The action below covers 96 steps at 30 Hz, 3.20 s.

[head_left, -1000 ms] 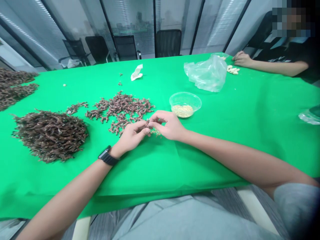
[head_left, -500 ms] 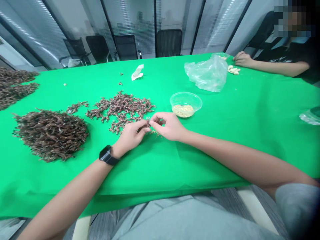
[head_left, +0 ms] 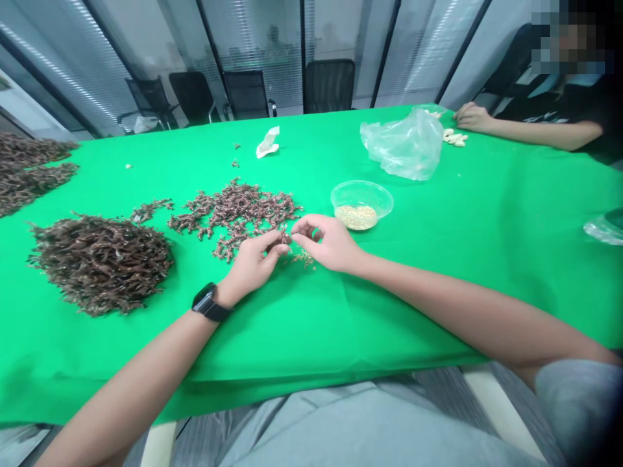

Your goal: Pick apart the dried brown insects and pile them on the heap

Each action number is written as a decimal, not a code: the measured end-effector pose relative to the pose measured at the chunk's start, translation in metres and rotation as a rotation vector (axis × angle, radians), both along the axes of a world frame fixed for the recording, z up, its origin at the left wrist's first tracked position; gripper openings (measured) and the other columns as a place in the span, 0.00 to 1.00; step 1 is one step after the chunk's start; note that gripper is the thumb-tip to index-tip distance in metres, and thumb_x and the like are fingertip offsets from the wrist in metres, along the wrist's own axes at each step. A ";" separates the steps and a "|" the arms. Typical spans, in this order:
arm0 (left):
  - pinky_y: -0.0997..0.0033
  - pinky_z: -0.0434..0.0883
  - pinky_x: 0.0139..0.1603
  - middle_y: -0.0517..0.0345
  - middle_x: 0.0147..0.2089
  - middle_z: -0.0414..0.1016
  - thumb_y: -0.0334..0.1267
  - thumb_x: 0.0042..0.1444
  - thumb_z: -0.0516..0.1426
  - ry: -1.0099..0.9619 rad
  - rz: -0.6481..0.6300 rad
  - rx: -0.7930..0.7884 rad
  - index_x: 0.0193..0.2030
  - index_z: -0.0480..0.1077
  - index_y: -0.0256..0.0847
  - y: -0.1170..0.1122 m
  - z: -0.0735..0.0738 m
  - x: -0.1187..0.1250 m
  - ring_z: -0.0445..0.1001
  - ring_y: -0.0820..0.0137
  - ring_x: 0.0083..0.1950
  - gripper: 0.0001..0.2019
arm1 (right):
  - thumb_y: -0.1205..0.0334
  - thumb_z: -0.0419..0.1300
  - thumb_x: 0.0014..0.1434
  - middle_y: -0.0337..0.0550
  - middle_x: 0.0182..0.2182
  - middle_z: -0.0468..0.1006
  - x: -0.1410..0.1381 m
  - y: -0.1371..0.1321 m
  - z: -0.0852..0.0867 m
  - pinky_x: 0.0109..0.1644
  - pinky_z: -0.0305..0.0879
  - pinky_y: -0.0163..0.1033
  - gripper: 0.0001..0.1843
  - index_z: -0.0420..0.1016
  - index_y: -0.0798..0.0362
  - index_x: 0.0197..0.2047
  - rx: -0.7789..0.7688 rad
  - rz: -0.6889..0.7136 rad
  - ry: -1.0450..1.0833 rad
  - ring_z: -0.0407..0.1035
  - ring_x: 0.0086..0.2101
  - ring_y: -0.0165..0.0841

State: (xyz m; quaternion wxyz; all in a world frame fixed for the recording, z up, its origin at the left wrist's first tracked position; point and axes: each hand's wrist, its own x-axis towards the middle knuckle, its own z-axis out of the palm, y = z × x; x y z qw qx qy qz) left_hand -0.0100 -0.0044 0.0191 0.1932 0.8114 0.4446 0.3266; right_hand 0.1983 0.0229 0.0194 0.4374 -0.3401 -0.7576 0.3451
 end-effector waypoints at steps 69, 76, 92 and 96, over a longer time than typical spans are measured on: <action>0.73 0.60 0.33 0.63 0.28 0.68 0.44 0.69 0.54 0.054 -0.075 0.034 0.34 0.68 0.38 0.001 -0.003 -0.001 0.66 0.73 0.30 0.14 | 0.62 0.57 0.68 0.37 0.27 0.69 0.004 0.003 -0.013 0.37 0.58 0.37 0.07 0.76 0.54 0.41 0.414 0.049 -0.145 0.62 0.29 0.29; 0.70 0.67 0.42 0.54 0.38 0.77 0.40 0.69 0.52 0.190 -0.080 0.147 0.40 0.71 0.39 0.002 -0.002 -0.003 0.75 0.66 0.39 0.10 | 0.59 0.58 0.65 0.33 0.22 0.65 -0.005 -0.009 -0.008 0.31 0.56 0.35 0.08 0.72 0.54 0.35 0.008 0.035 -0.036 0.58 0.24 0.27; 0.73 0.61 0.33 0.60 0.29 0.72 0.44 0.69 0.53 0.080 0.011 0.059 0.35 0.69 0.39 0.000 0.000 0.000 0.66 0.72 0.30 0.14 | 0.55 0.63 0.63 0.33 0.22 0.66 -0.003 -0.005 -0.005 0.33 0.55 0.37 0.10 0.78 0.53 0.40 0.036 -0.045 -0.008 0.59 0.25 0.28; 0.73 0.60 0.33 0.62 0.28 0.70 0.45 0.69 0.53 0.069 -0.030 0.027 0.36 0.69 0.39 -0.001 0.001 0.000 0.67 0.72 0.30 0.14 | 0.57 0.60 0.66 0.36 0.25 0.68 0.000 -0.004 -0.009 0.36 0.57 0.37 0.08 0.77 0.53 0.39 0.246 -0.040 -0.111 0.62 0.27 0.29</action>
